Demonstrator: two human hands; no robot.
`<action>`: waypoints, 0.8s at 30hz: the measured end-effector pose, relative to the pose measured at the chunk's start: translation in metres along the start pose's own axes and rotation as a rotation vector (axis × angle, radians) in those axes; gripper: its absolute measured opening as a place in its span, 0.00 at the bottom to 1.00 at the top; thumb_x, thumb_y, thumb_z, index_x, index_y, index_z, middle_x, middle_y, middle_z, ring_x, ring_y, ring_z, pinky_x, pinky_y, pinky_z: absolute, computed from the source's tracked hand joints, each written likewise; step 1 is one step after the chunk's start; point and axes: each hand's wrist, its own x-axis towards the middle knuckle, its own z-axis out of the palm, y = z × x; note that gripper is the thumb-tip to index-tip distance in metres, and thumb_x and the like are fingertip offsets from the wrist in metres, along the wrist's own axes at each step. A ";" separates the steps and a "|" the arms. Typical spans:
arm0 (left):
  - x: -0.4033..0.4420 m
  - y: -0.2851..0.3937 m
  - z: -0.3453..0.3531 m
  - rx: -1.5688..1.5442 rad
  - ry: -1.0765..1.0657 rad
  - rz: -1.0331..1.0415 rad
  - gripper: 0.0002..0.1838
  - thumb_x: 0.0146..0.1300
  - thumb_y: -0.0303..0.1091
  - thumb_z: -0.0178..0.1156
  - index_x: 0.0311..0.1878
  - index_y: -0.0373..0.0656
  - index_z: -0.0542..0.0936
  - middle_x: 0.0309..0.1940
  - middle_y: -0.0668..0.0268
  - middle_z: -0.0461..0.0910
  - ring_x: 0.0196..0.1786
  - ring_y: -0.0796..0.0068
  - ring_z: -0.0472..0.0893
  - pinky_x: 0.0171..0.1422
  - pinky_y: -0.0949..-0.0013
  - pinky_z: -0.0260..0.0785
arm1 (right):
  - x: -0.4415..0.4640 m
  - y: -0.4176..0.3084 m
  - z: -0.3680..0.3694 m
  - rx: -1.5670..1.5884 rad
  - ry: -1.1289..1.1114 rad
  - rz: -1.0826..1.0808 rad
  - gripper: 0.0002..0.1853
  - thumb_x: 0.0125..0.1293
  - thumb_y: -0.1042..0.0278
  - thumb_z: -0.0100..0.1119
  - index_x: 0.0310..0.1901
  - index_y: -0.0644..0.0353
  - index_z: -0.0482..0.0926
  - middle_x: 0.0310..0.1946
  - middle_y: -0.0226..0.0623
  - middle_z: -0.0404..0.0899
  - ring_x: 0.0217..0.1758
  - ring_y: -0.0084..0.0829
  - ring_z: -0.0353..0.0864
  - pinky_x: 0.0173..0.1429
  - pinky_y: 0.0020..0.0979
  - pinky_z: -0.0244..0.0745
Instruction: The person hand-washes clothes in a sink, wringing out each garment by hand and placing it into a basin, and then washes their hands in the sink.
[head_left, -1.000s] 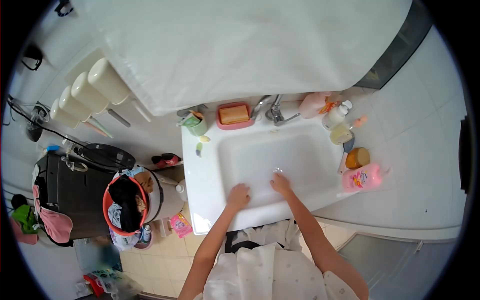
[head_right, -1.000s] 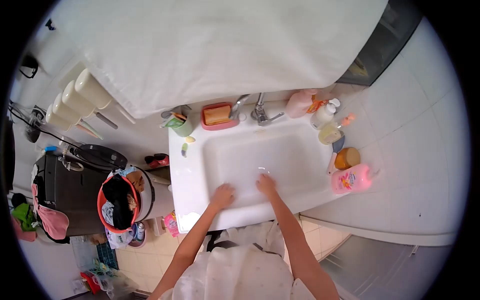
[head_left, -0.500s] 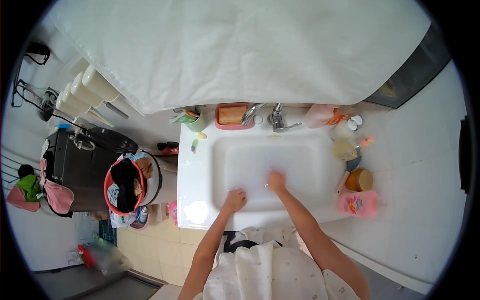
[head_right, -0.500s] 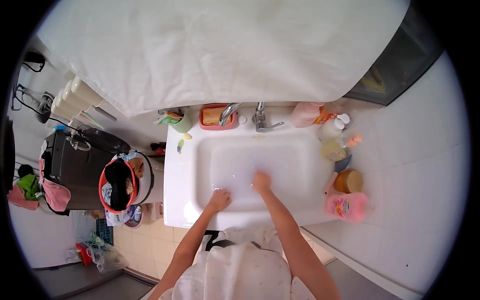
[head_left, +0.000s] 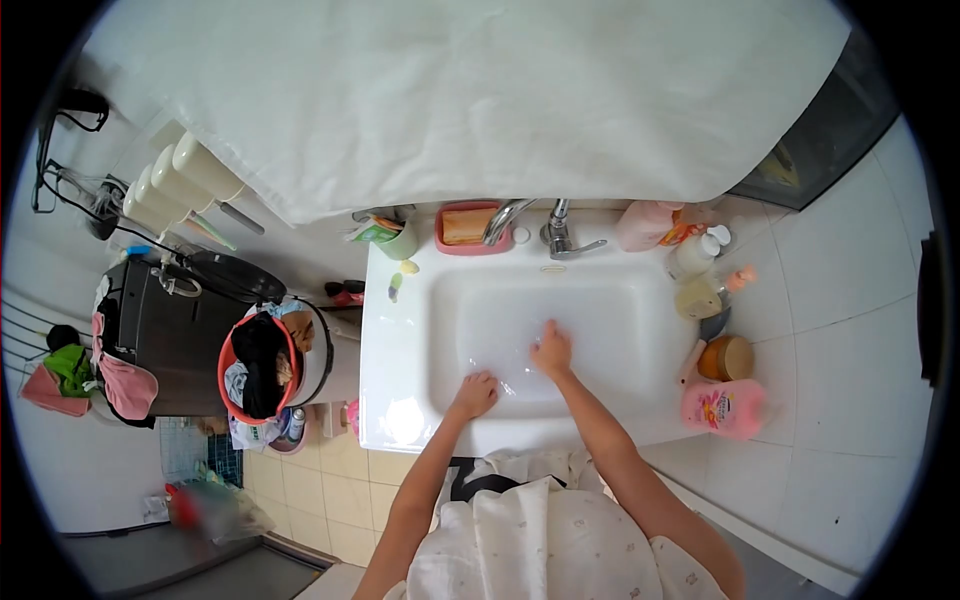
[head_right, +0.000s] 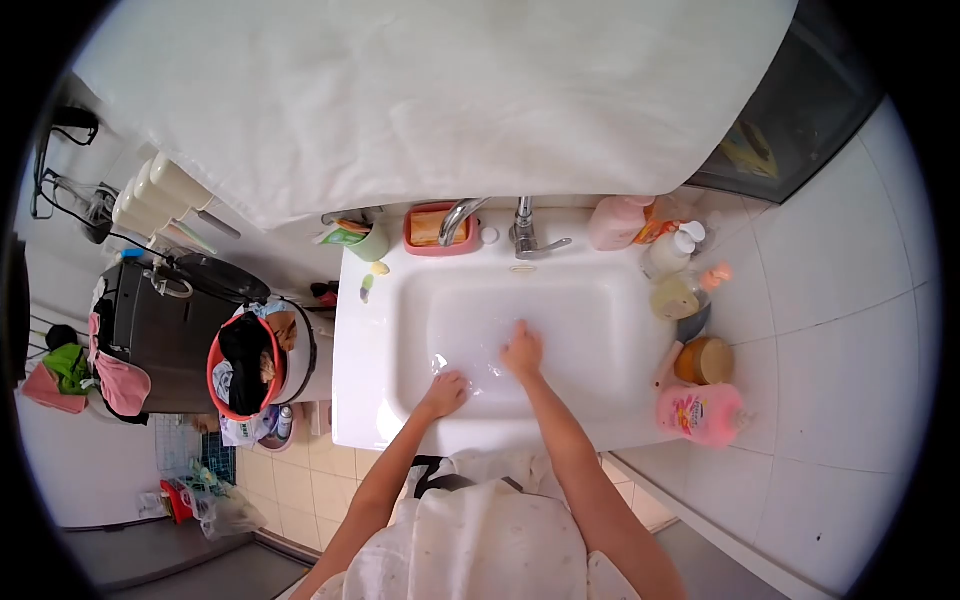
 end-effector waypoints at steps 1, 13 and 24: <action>0.001 0.001 -0.002 0.003 0.004 0.002 0.08 0.49 0.33 0.47 0.31 0.42 0.72 0.38 0.58 0.69 0.46 0.58 0.67 0.51 0.59 0.57 | 0.002 0.001 0.001 0.001 0.005 -0.003 0.38 0.45 0.62 0.56 0.57 0.65 0.50 0.41 0.48 0.72 0.51 0.47 0.63 0.59 0.45 0.48; 0.002 -0.011 0.003 -0.034 0.005 0.031 0.08 0.46 0.30 0.48 0.30 0.40 0.72 0.35 0.57 0.70 0.42 0.56 0.69 0.47 0.60 0.61 | 0.021 0.017 -0.008 0.000 -0.144 -0.018 0.41 0.46 0.59 0.55 0.59 0.64 0.46 0.47 0.50 0.68 0.54 0.47 0.63 0.62 0.41 0.49; 0.003 -0.007 0.001 -0.055 -0.014 -0.025 0.08 0.45 0.31 0.48 0.30 0.42 0.73 0.36 0.59 0.70 0.43 0.58 0.69 0.47 0.58 0.60 | 0.015 0.020 -0.021 -0.023 -0.198 -0.008 0.35 0.45 0.61 0.57 0.56 0.61 0.54 0.46 0.48 0.69 0.54 0.44 0.64 0.57 0.44 0.54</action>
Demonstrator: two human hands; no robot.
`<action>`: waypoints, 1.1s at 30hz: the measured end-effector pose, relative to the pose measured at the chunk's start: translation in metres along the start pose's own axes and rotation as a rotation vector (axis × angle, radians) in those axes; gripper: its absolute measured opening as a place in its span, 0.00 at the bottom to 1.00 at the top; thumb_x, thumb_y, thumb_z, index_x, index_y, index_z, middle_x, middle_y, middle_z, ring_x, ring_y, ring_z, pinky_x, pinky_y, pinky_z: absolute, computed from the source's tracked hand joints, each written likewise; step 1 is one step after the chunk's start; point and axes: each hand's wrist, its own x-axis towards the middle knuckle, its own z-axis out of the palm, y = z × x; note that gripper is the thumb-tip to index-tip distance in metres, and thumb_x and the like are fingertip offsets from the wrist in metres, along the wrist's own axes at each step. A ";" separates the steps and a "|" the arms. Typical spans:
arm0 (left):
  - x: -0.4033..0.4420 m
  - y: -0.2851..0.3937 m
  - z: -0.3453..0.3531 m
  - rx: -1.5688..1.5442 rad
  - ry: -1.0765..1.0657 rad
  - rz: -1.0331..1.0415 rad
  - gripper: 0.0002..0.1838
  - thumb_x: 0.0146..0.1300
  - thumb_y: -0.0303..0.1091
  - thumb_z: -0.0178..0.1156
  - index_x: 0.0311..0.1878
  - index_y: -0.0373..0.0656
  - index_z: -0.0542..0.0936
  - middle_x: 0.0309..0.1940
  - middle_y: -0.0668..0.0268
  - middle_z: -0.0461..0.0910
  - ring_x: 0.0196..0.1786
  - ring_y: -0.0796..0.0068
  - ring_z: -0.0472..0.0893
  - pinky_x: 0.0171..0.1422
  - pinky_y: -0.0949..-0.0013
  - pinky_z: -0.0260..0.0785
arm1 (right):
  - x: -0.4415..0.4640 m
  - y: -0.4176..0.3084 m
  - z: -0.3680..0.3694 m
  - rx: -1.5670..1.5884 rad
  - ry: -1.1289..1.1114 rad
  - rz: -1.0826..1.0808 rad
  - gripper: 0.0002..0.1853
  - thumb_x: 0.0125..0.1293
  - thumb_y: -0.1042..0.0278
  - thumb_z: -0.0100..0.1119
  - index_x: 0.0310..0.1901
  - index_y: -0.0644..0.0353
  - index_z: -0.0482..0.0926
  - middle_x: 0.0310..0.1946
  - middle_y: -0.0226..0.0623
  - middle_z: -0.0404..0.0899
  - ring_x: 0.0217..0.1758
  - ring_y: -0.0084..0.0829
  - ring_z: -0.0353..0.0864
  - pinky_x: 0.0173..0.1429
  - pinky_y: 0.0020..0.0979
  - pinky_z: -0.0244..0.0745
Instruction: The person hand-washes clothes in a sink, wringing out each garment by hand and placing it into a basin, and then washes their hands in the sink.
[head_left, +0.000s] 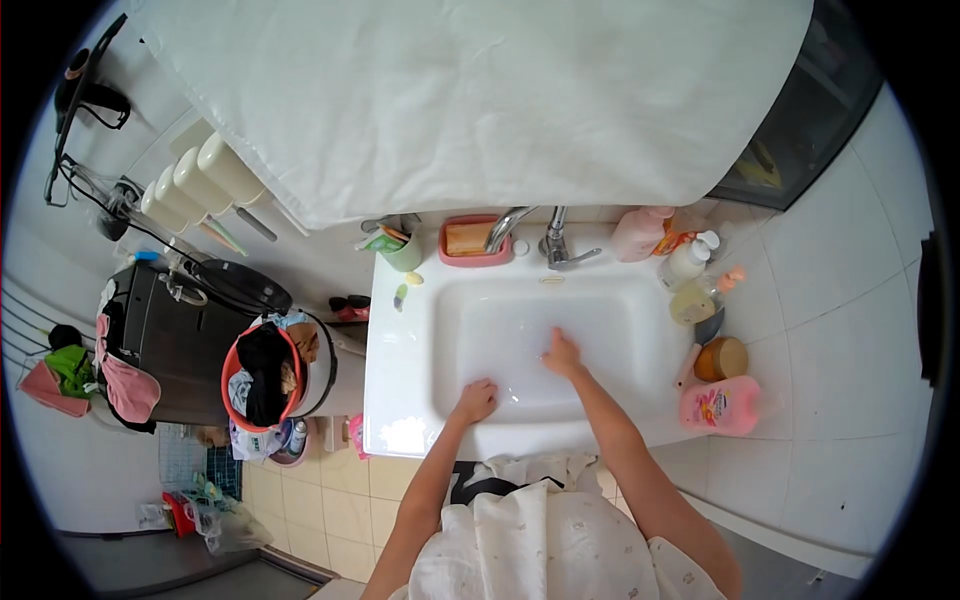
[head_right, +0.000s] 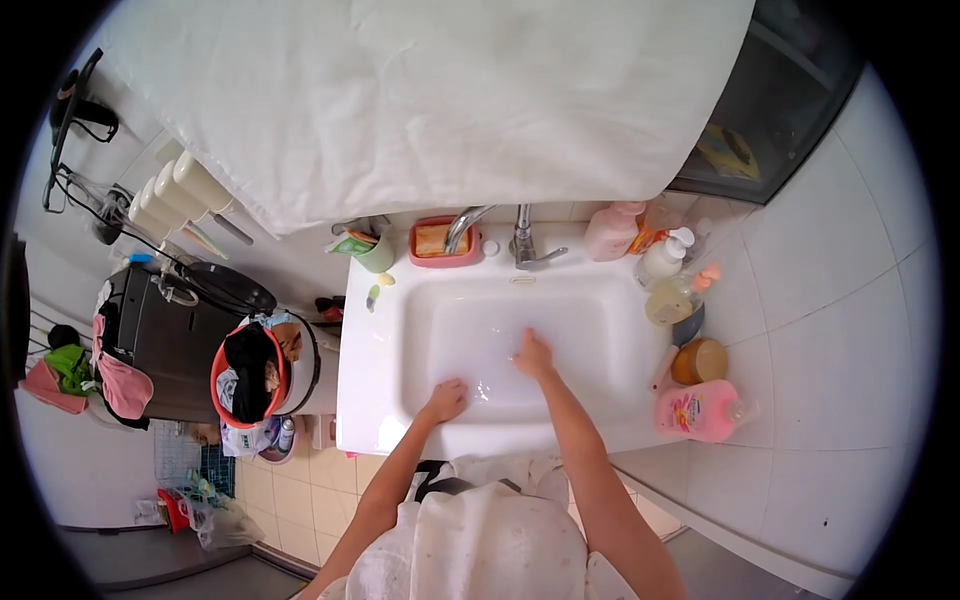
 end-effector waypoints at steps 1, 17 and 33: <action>0.000 0.000 -0.001 0.002 0.003 -0.002 0.08 0.45 0.31 0.48 0.30 0.42 0.73 0.36 0.59 0.70 0.43 0.58 0.69 0.47 0.58 0.60 | 0.001 -0.002 -0.001 0.001 0.001 -0.004 0.35 0.45 0.61 0.57 0.56 0.61 0.54 0.46 0.48 0.69 0.54 0.44 0.64 0.57 0.44 0.54; 0.003 0.001 -0.006 0.005 -0.103 -0.036 0.12 0.46 0.33 0.48 0.36 0.45 0.74 0.40 0.60 0.69 0.47 0.59 0.67 0.52 0.58 0.57 | 0.020 0.013 -0.009 -0.224 -0.025 -0.210 0.18 0.42 0.66 0.55 0.38 0.60 0.71 0.38 0.42 0.74 0.49 0.42 0.67 0.52 0.41 0.62; 0.000 0.003 -0.004 0.010 -0.089 -0.055 0.14 0.47 0.34 0.48 0.40 0.45 0.72 0.46 0.60 0.66 0.52 0.58 0.64 0.57 0.57 0.52 | 0.037 0.000 0.012 -0.298 0.277 -0.233 0.04 0.47 0.74 0.50 0.25 0.58 0.75 0.30 0.38 0.74 0.36 0.36 0.75 0.37 0.35 0.71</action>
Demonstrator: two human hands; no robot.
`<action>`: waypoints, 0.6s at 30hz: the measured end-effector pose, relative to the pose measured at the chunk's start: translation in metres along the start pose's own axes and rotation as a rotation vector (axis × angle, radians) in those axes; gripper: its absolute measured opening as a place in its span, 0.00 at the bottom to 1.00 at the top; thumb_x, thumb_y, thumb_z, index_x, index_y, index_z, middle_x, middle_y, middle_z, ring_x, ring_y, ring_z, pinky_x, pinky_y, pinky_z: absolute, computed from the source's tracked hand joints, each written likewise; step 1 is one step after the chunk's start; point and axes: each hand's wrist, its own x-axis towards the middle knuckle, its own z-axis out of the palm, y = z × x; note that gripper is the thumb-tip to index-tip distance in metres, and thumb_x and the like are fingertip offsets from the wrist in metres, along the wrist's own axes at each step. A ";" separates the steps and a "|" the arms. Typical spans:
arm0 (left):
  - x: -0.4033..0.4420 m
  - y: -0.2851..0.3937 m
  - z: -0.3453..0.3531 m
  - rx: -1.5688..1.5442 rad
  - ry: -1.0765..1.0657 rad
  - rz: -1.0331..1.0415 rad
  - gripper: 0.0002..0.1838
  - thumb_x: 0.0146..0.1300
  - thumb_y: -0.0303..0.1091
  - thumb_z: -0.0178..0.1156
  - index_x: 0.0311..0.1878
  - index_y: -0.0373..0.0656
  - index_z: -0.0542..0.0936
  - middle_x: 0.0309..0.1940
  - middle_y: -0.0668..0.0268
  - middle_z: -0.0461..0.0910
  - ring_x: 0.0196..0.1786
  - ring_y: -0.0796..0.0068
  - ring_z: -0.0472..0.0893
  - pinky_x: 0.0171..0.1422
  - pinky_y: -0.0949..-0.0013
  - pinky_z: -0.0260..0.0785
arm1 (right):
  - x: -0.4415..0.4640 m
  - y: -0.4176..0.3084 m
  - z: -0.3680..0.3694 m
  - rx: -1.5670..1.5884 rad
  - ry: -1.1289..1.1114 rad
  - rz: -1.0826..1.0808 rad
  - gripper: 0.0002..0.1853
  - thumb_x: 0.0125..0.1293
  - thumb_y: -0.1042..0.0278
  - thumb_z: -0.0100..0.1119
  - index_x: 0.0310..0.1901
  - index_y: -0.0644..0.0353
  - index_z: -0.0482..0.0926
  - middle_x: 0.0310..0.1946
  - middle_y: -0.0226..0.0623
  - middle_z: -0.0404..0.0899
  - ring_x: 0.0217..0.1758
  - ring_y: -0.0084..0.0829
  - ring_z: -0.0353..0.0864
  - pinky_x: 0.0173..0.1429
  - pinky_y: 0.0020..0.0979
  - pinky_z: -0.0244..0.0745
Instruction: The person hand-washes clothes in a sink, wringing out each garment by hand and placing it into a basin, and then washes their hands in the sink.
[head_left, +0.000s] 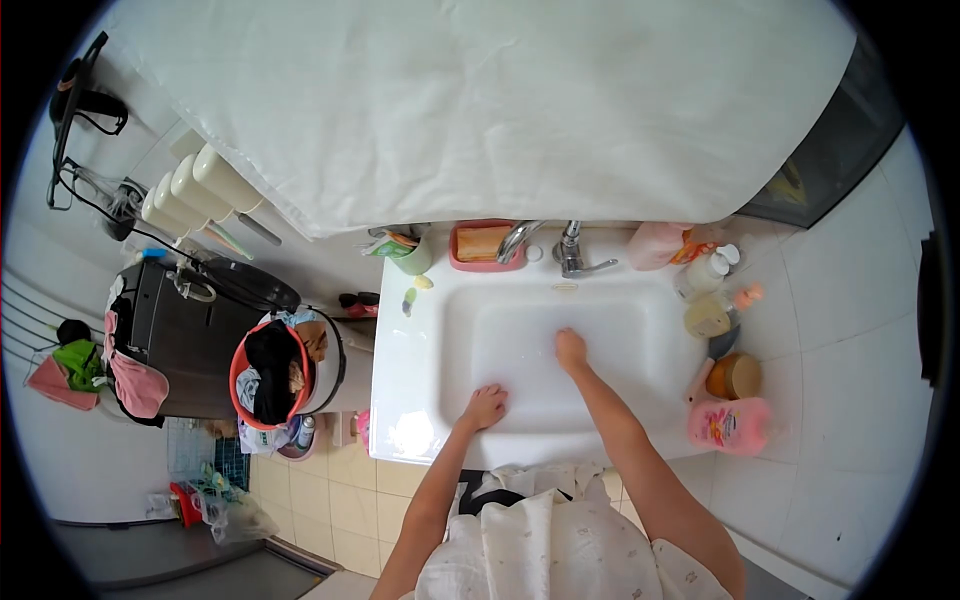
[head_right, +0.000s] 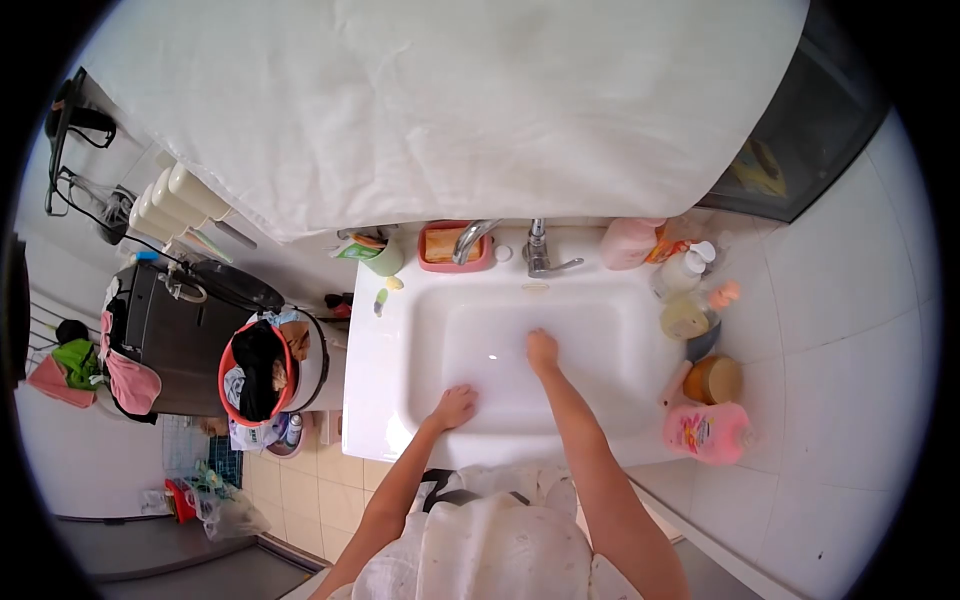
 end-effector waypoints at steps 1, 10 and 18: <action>0.000 0.001 -0.001 0.000 0.000 -0.003 0.14 0.47 0.34 0.48 0.40 0.45 0.72 0.46 0.60 0.66 0.52 0.58 0.64 0.57 0.57 0.52 | 0.001 -0.001 0.000 0.001 -0.001 -0.002 0.04 0.47 0.74 0.50 0.25 0.58 0.75 0.30 0.38 0.74 0.36 0.36 0.75 0.37 0.35 0.71; 0.002 -0.002 0.003 0.004 -0.041 -0.043 0.13 0.47 0.34 0.49 0.38 0.45 0.72 0.45 0.60 0.67 0.52 0.57 0.64 0.55 0.56 0.54 | 0.009 0.002 0.006 -0.066 -0.058 -0.054 0.07 0.41 0.79 0.55 0.27 0.62 0.75 0.32 0.43 0.73 0.38 0.39 0.74 0.41 0.34 0.72; 0.003 0.001 -0.002 -0.003 -0.060 -0.037 0.13 0.46 0.33 0.48 0.38 0.44 0.72 0.46 0.59 0.67 0.52 0.57 0.64 0.56 0.57 0.54 | 0.005 -0.002 -0.004 -0.110 -0.098 -0.045 0.08 0.43 0.76 0.55 0.29 0.60 0.75 0.34 0.38 0.74 0.39 0.36 0.74 0.44 0.34 0.69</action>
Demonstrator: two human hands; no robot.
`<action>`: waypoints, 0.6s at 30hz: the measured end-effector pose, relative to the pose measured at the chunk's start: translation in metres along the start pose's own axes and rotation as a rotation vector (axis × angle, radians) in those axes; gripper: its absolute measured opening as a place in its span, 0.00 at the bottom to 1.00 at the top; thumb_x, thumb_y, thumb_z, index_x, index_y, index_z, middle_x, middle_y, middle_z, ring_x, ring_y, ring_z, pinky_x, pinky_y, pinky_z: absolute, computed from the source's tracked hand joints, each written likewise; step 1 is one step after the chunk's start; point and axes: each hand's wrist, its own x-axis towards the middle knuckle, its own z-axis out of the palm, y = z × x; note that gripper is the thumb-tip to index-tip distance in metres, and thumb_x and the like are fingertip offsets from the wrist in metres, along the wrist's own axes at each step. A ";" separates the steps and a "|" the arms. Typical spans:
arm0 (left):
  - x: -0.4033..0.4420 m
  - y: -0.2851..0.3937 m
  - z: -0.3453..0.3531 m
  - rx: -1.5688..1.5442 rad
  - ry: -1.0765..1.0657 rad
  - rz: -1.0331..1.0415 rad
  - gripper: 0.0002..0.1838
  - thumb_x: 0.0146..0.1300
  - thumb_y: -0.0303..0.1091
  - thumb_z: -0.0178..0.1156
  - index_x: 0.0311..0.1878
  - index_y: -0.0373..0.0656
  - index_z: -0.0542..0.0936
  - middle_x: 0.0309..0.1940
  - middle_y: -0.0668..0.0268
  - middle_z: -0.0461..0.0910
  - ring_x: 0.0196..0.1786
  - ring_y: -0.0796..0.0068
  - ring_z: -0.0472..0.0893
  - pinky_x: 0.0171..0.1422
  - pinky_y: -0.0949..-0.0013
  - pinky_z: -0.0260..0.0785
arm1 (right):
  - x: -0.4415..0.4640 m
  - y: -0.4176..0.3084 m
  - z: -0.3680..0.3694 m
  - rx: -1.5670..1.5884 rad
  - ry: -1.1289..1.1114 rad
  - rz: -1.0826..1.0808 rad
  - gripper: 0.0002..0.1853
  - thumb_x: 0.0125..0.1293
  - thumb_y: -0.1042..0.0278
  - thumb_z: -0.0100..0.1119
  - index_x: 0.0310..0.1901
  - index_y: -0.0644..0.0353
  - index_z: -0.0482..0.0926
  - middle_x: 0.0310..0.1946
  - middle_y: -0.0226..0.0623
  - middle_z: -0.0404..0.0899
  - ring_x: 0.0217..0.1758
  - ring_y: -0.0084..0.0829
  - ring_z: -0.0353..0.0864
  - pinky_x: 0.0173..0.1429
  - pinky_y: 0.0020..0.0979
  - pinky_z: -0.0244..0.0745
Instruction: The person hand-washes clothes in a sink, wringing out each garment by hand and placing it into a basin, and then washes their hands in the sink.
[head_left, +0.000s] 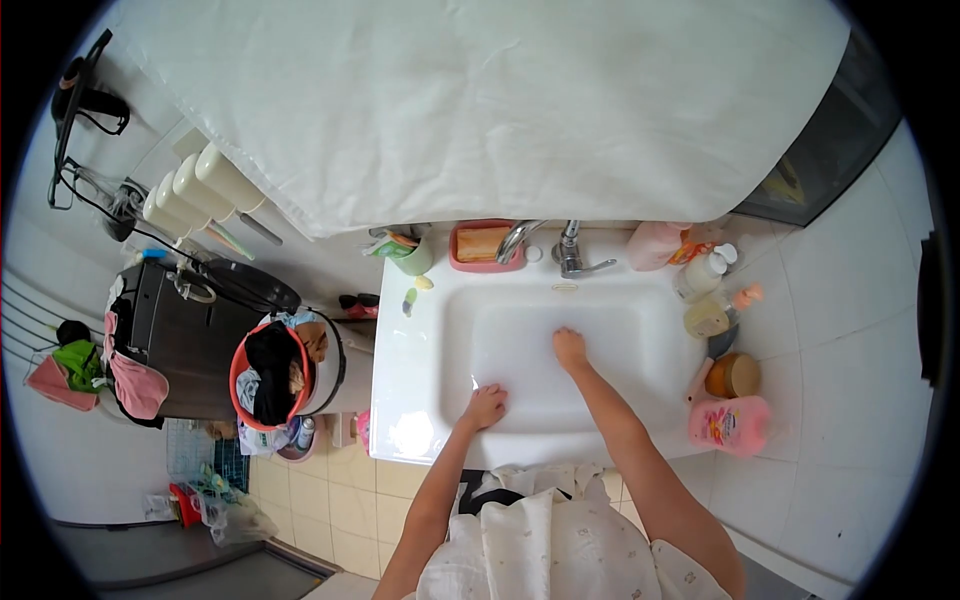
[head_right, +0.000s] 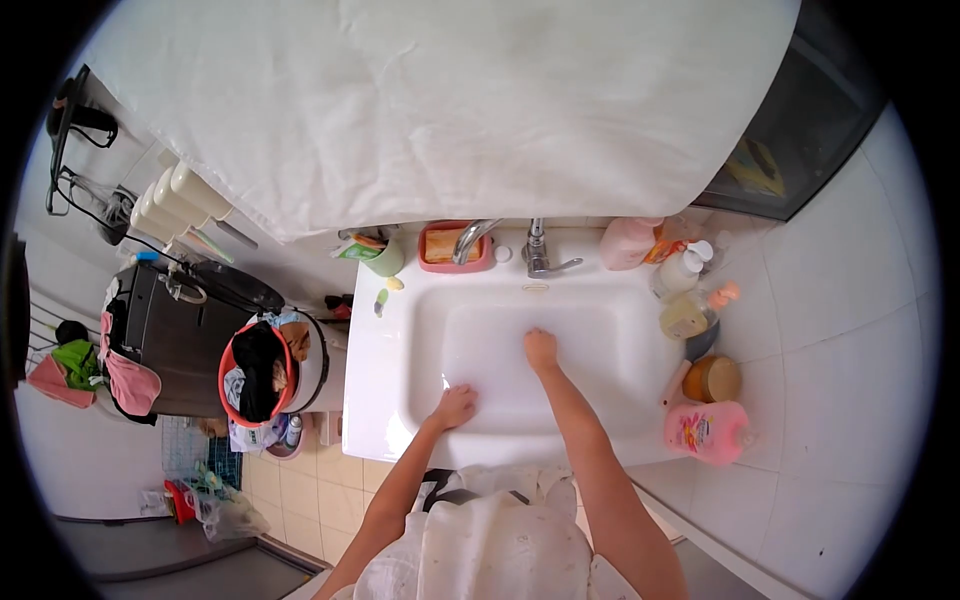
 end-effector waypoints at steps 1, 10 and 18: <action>0.000 -0.001 0.001 0.002 0.000 0.003 0.13 0.46 0.33 0.48 0.38 0.44 0.72 0.46 0.59 0.67 0.52 0.57 0.64 0.56 0.57 0.54 | 0.001 -0.002 0.000 0.000 0.003 0.002 0.08 0.43 0.76 0.55 0.29 0.60 0.75 0.34 0.38 0.74 0.39 0.36 0.74 0.44 0.34 0.69; 0.006 -0.011 0.009 -0.003 -0.006 0.027 0.17 0.46 0.33 0.49 0.43 0.46 0.72 0.49 0.60 0.65 0.54 0.58 0.62 0.57 0.57 0.52 | 0.033 -0.037 -0.130 1.358 0.070 -0.010 0.10 0.52 0.75 0.49 0.38 0.61 0.71 0.29 0.34 0.75 0.34 0.30 0.75 0.37 0.30 0.70; 0.004 -0.012 0.010 -0.037 0.193 0.156 0.16 0.43 0.29 0.49 0.39 0.42 0.74 0.45 0.58 0.70 0.49 0.58 0.68 0.52 0.63 0.62 | 0.026 -0.062 -0.256 1.815 0.038 -0.199 0.10 0.59 0.64 0.46 0.38 0.60 0.70 0.37 0.35 0.74 0.45 0.23 0.69 0.50 0.26 0.62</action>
